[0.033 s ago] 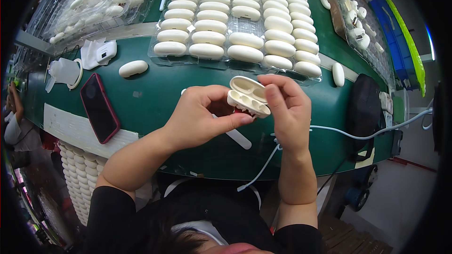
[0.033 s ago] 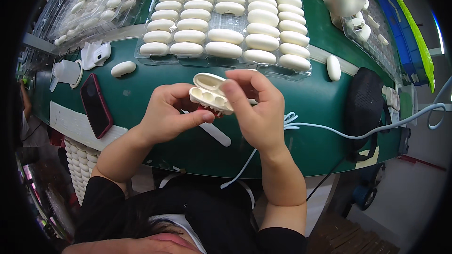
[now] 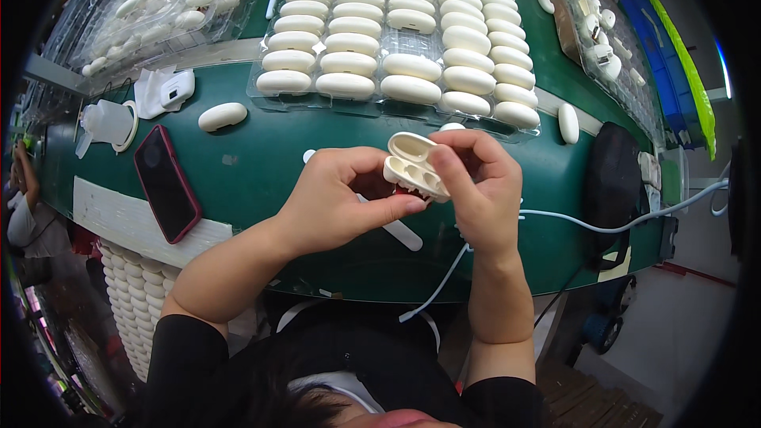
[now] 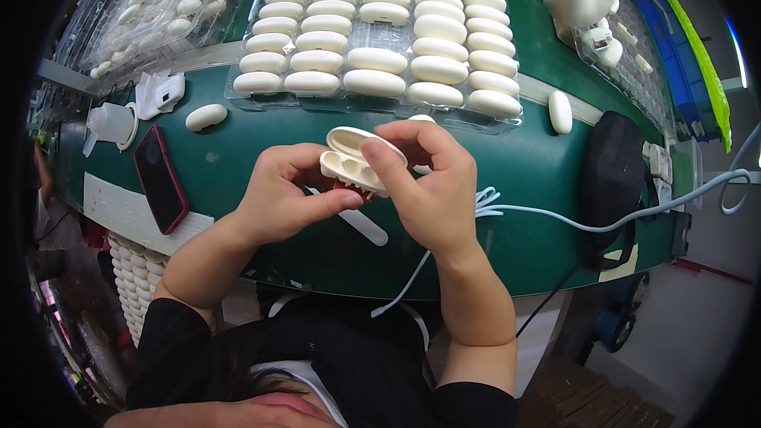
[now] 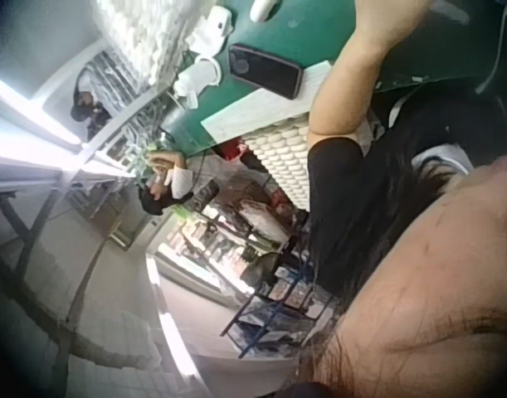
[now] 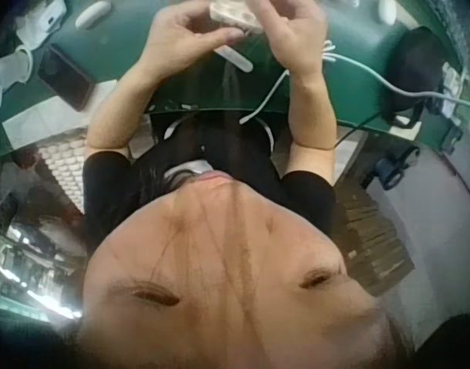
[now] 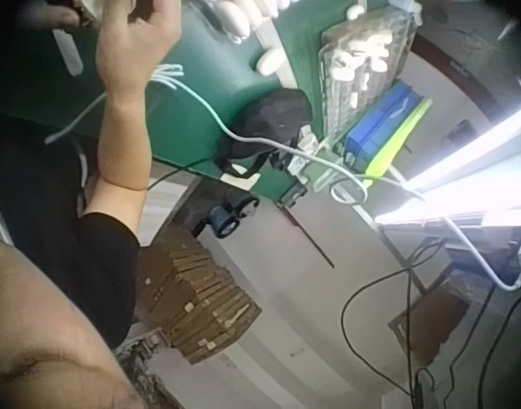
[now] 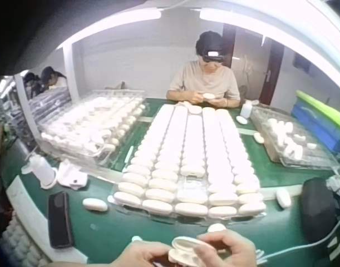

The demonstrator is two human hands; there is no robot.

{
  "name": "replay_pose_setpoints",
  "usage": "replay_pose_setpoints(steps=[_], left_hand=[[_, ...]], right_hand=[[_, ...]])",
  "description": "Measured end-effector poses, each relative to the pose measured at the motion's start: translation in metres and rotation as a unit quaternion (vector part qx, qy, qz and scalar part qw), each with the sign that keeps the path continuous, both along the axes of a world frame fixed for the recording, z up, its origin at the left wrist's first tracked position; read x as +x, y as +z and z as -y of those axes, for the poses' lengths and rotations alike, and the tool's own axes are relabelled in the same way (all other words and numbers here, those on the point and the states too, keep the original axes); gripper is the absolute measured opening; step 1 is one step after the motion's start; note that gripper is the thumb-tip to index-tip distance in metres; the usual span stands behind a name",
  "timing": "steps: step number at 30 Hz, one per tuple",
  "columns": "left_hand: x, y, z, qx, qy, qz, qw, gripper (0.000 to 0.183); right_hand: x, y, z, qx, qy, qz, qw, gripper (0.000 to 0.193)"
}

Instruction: Inspecting and assembling internal components into plastic earbud cases at a factory workbench.

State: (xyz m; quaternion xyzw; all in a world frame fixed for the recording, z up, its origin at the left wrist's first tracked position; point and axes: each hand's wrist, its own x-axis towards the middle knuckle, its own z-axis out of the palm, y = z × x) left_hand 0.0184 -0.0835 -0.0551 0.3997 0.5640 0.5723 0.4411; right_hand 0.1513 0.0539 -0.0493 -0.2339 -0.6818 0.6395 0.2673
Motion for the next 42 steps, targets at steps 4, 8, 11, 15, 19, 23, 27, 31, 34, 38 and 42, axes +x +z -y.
replay_pose_setpoints(steps=[4,8,11,15,19,23,27,31,34,38,42], left_hand=[[0.003,-0.002,-0.001,0.007,0.031,0.008,0.999,0.02],[-0.001,0.002,-0.004,0.01,0.041,0.079,0.996,0.02],[-0.003,0.003,-0.004,0.0,0.037,0.14,0.989,0.021],[-0.008,-0.001,-0.007,-0.031,0.038,0.14,0.989,0.022],[-0.011,0.001,-0.005,-0.035,0.058,0.139,0.988,0.025],[-0.012,-0.004,-0.004,0.01,0.033,0.163,0.986,0.036],[-0.006,-0.008,-0.007,0.129,0.047,0.218,0.966,0.046],[-0.009,-0.006,-0.009,0.103,0.074,0.164,0.978,0.057],[-0.009,-0.002,-0.008,0.112,0.088,0.153,0.978,0.057],[-0.019,-0.009,-0.002,0.119,0.12,0.137,0.976,0.048],[-0.017,-0.023,-0.016,0.192,0.152,0.155,0.957,0.044]], right_hand=[[-0.001,-0.001,-0.004,0.069,0.013,0.042,0.997,0.02],[0.001,0.009,-0.007,-0.095,0.035,-0.005,0.995,0.029],[0.002,0.004,-0.013,-0.135,0.048,0.009,0.99,0.041],[0.0,0.0,-0.009,-0.107,0.08,-0.024,0.991,0.039],[0.0,0.004,-0.007,-0.035,0.083,-0.062,0.994,0.032],[-0.003,0.002,-0.001,0.032,0.087,-0.006,0.996,0.031],[-0.006,-0.001,-0.001,0.286,0.055,-0.045,0.956,0.038],[-0.006,-0.001,-0.002,0.379,0.037,-0.064,0.922,0.057],[-0.003,-0.004,-0.009,0.27,-0.028,-0.055,0.961,0.056],[-0.012,-0.005,-0.003,0.182,-0.029,-0.038,0.982,0.036],[0.002,-0.002,-0.009,0.295,-0.021,-0.049,0.954,0.019]])
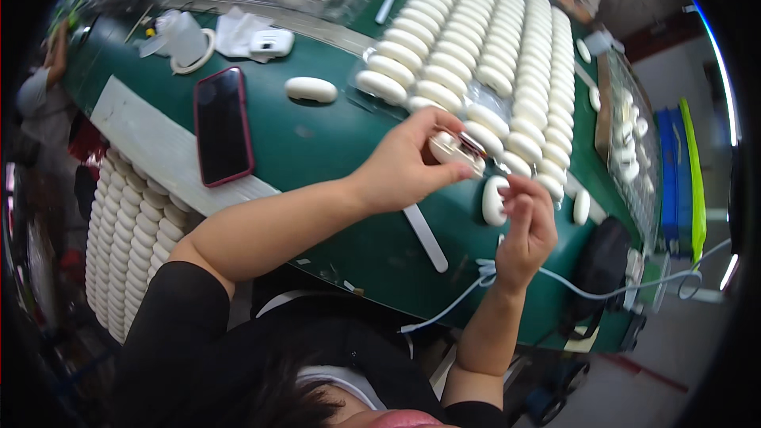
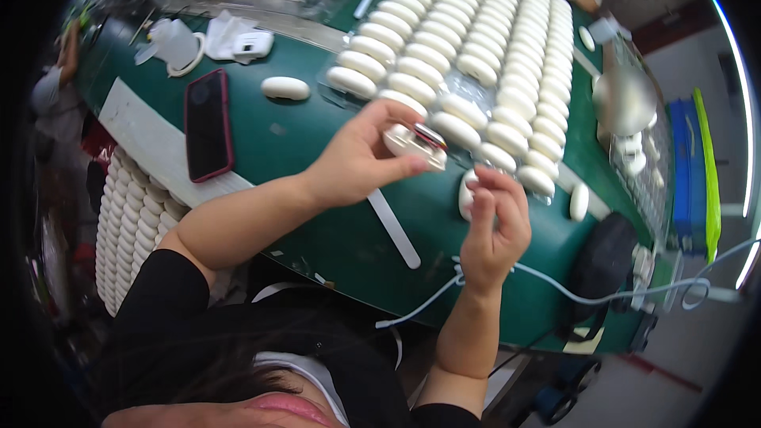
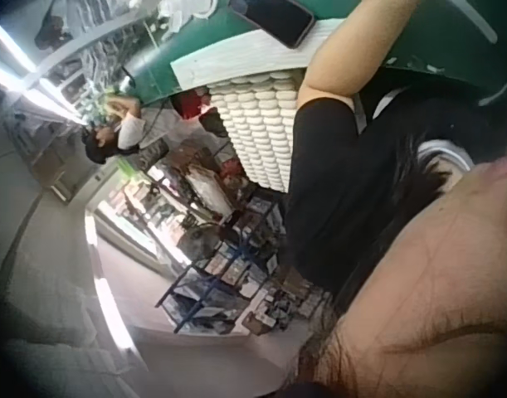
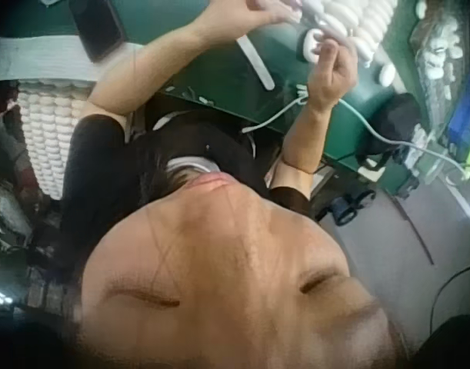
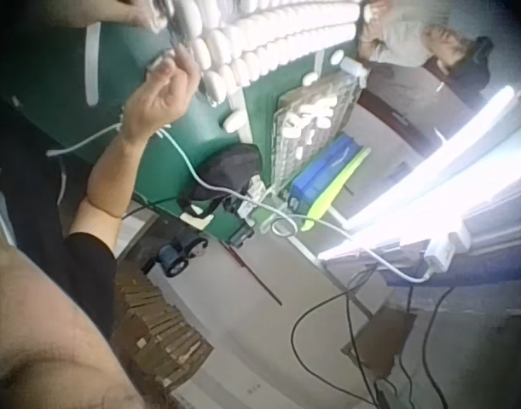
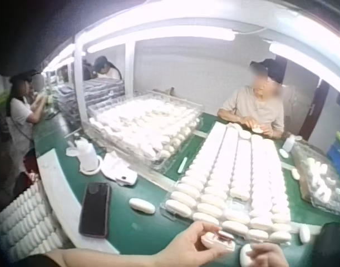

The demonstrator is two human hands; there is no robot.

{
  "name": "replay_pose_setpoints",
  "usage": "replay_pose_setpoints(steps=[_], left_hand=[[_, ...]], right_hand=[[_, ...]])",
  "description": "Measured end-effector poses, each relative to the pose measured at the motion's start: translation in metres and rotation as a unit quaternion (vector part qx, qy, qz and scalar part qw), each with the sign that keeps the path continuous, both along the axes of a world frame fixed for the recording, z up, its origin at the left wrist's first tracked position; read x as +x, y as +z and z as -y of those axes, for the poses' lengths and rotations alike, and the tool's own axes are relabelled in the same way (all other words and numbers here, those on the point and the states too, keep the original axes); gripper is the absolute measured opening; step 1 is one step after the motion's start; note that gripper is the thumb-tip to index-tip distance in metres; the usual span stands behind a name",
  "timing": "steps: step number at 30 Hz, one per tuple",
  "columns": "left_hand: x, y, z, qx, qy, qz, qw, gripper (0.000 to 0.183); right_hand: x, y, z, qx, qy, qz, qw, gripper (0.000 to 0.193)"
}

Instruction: Inspecting and assembling internal components into plastic earbud cases at a factory workbench.

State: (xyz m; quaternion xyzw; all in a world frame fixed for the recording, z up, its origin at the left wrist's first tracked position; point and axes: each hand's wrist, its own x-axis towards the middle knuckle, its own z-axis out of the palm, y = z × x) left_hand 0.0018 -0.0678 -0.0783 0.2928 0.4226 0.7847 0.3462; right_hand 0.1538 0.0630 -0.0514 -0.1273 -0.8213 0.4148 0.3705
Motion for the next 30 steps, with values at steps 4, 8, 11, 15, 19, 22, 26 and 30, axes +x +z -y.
replay_pose_setpoints(steps=[4,8,11,15,19,22,26,30], left_hand=[[-0.005,-0.002,-0.001,-0.051,-0.007,-0.036,0.998,0.044],[-0.012,0.005,0.007,-0.017,-0.011,0.016,1.0,0.041],[-0.008,0.017,0.013,-0.006,-0.037,0.013,0.999,0.04],[-0.002,0.018,0.012,-0.02,-0.07,-0.023,0.997,0.039],[-0.008,0.013,0.009,-0.014,-0.083,-0.032,0.996,0.037],[-0.017,0.024,0.012,-0.004,-0.057,0.0,0.998,0.036],[-0.036,0.033,0.014,-0.023,-0.003,0.011,1.0,0.035],[-0.05,0.026,0.019,-0.026,0.055,0.029,0.998,0.035]], right_hand=[[0.006,-0.008,-0.001,-0.069,0.023,0.001,0.997,0.026],[-0.019,-0.004,0.013,-0.155,-0.014,-0.079,0.985,0.017],[-0.018,0.005,0.01,-0.106,-0.027,-0.069,0.992,0.016],[-0.013,0.004,0.008,-0.095,-0.01,-0.057,0.994,0.013],[-0.011,0.0,0.003,-0.139,-0.026,-0.064,0.988,0.011],[-0.004,0.007,-0.007,-0.196,-0.026,0.029,0.98,0.016],[-0.006,0.011,0.021,-0.046,0.12,0.246,0.961,0.022],[-0.007,0.011,0.006,-0.052,0.051,0.209,0.975,0.016]])
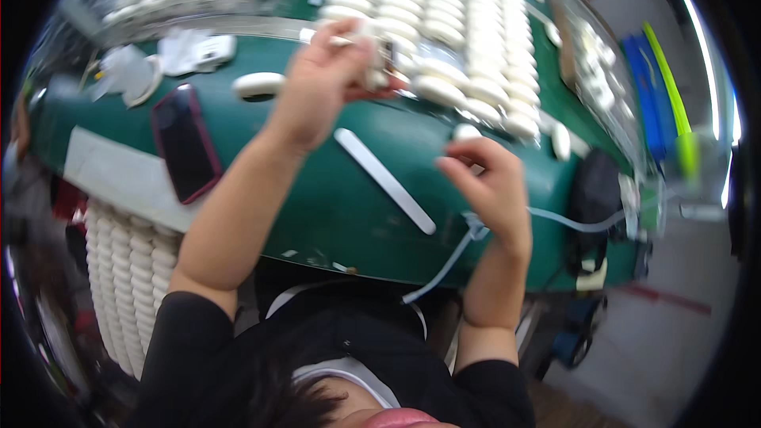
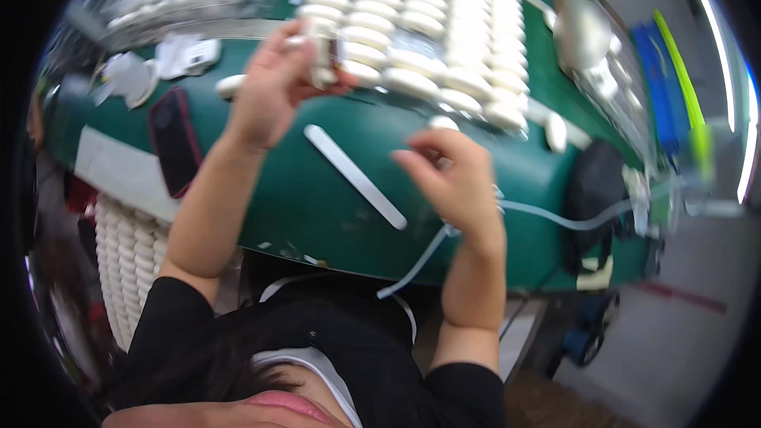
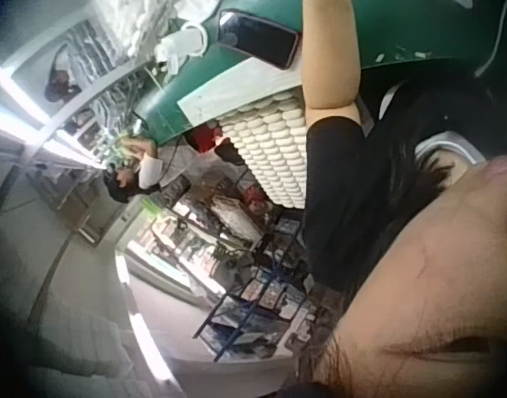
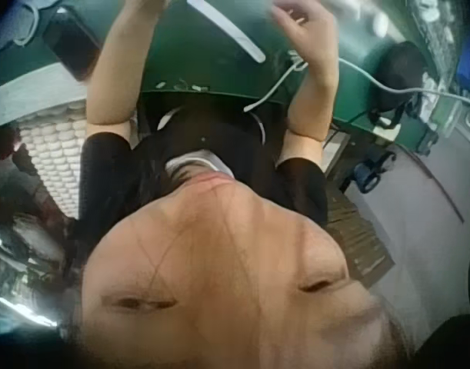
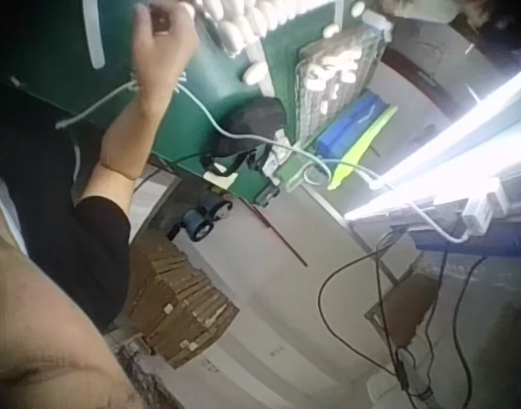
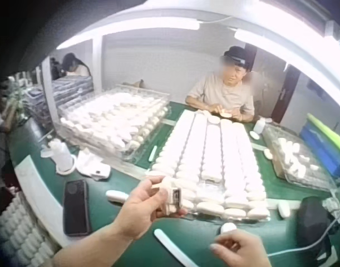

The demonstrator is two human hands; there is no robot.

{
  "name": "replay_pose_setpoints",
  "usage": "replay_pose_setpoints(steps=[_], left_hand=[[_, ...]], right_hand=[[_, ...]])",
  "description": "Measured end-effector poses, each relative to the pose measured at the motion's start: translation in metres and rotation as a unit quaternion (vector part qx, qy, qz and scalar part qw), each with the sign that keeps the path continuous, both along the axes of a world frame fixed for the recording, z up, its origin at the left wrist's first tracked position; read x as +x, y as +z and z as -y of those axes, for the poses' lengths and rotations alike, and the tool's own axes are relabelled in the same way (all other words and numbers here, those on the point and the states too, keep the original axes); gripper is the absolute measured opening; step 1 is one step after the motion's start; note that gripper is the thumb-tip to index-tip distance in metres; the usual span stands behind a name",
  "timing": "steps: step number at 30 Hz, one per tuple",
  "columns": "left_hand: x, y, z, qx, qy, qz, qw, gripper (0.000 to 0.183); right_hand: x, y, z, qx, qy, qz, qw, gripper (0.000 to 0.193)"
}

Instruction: Inspecting and assembling internal components into plastic earbud cases at a factory workbench.

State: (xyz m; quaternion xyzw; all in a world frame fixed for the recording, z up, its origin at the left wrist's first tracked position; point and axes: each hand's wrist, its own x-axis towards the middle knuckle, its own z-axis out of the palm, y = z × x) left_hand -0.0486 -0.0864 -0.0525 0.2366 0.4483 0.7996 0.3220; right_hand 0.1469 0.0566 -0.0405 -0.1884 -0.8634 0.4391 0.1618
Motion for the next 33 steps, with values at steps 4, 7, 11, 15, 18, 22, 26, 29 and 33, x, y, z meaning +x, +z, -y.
replay_pose_setpoints(steps=[4,7,11,15,18,22,26,29,33], left_hand=[[0.021,0.003,-0.014,-0.016,-0.076,0.042,0.996,0.039],[0.017,0.004,-0.005,-0.026,-0.086,0.02,0.996,0.037],[0.004,0.017,0.019,0.067,0.02,0.048,0.996,0.03],[-0.007,0.014,0.012,0.19,0.115,0.14,0.965,0.024],[-0.016,0.015,0.013,0.195,0.122,0.146,0.962,0.023],[-0.018,0.025,0.025,0.203,0.115,0.166,0.958,0.022],[-0.021,0.028,0.028,0.203,0.107,0.169,0.959,0.022],[-0.022,0.029,0.03,0.204,0.108,0.143,0.962,0.022],[-0.02,0.026,0.025,0.207,0.113,0.14,0.962,0.028]], right_hand=[[0.011,0.016,-0.023,-0.054,-0.136,-0.023,0.989,0.013],[-0.047,0.055,-0.017,0.034,-0.038,-0.034,0.998,0.014],[-0.2,0.061,-0.02,0.108,0.121,0.004,0.987,0.026],[-0.307,0.014,-0.023,0.376,0.103,0.078,0.918,0.026],[-0.344,-0.001,-0.012,0.443,0.058,0.19,0.875,0.025],[-0.381,-0.028,-0.014,0.485,0.045,0.189,0.853,0.027],[-0.398,-0.039,-0.014,0.438,0.051,0.196,0.876,0.025],[-0.398,-0.024,-0.015,0.359,0.064,0.224,0.904,0.024],[-0.391,0.001,-0.032,0.25,0.065,0.248,0.934,0.023]])
